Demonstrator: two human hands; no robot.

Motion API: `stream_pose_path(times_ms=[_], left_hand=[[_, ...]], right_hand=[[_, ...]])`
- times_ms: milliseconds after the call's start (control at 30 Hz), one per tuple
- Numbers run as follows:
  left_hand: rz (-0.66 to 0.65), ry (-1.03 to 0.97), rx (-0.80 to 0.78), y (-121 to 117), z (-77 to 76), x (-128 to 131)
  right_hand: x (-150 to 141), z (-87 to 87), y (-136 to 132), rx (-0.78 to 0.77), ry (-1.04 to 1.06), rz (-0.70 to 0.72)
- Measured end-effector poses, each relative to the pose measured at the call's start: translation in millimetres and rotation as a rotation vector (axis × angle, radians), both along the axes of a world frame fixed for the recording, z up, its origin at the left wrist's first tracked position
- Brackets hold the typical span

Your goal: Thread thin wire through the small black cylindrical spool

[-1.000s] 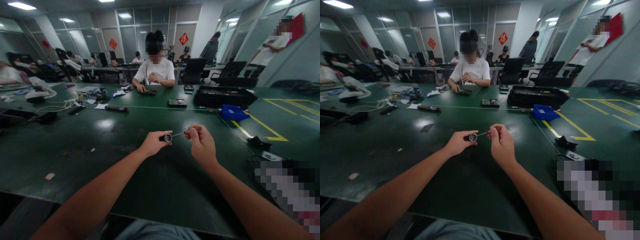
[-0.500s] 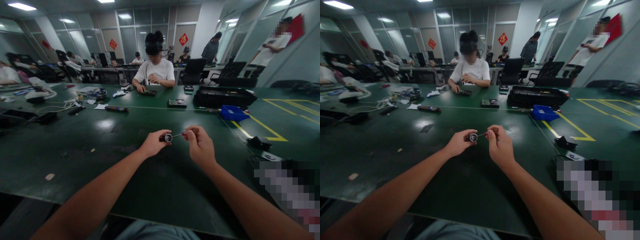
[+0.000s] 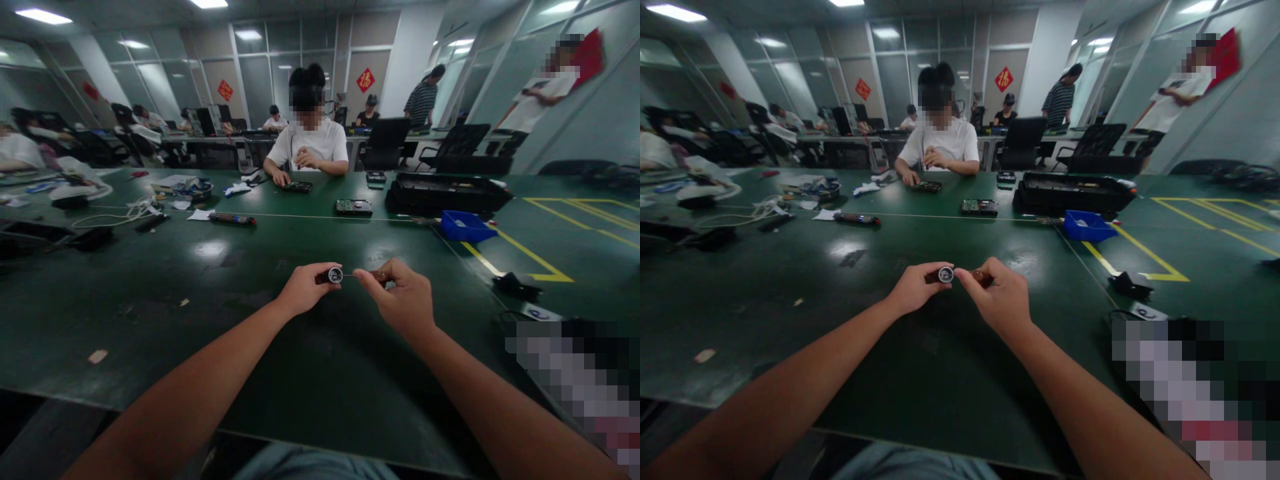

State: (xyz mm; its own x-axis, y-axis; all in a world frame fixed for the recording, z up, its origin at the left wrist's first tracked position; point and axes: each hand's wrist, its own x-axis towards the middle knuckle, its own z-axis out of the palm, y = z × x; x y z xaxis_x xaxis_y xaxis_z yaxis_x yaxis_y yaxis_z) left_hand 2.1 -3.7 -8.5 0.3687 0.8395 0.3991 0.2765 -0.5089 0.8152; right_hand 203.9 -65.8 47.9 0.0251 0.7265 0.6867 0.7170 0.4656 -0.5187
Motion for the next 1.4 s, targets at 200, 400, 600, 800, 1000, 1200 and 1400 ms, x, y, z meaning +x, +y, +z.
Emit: stream_pose_path(times_ms=[200,400,600,800,1000,1200,1400], left_hand=[[-0.001,0.015,0.014,0.6,-1.3,-0.4],[-0.005,0.008,0.003,-0.1,-0.3,-0.2],[-0.017,0.062,0.031,-1.8,2.0,0.3],[0.011,0.024,0.024,0.6,0.3,-0.3],[0.038,0.055,0.041,0.0,2.8,-0.6],[0.018,0.054,0.050,-2.3,6.0,-0.3],[0.006,0.061,0.032,-5.8,9.7,1.1]], right_hand=[[2.0,0.0,-0.4,-0.002,-0.039,0.134],[2.9,2.9,-0.2,-0.050,-0.054,0.274],[2.0,3.1,-1.7,-0.098,-0.004,0.187],[0.9,-5.8,5.7,-0.168,0.333,0.158],[0.6,-13.4,14.6,-0.236,0.527,0.206],[2.9,-20.0,24.2,-0.343,0.817,0.222],[5.3,-19.7,25.2,-0.300,0.841,0.214]])
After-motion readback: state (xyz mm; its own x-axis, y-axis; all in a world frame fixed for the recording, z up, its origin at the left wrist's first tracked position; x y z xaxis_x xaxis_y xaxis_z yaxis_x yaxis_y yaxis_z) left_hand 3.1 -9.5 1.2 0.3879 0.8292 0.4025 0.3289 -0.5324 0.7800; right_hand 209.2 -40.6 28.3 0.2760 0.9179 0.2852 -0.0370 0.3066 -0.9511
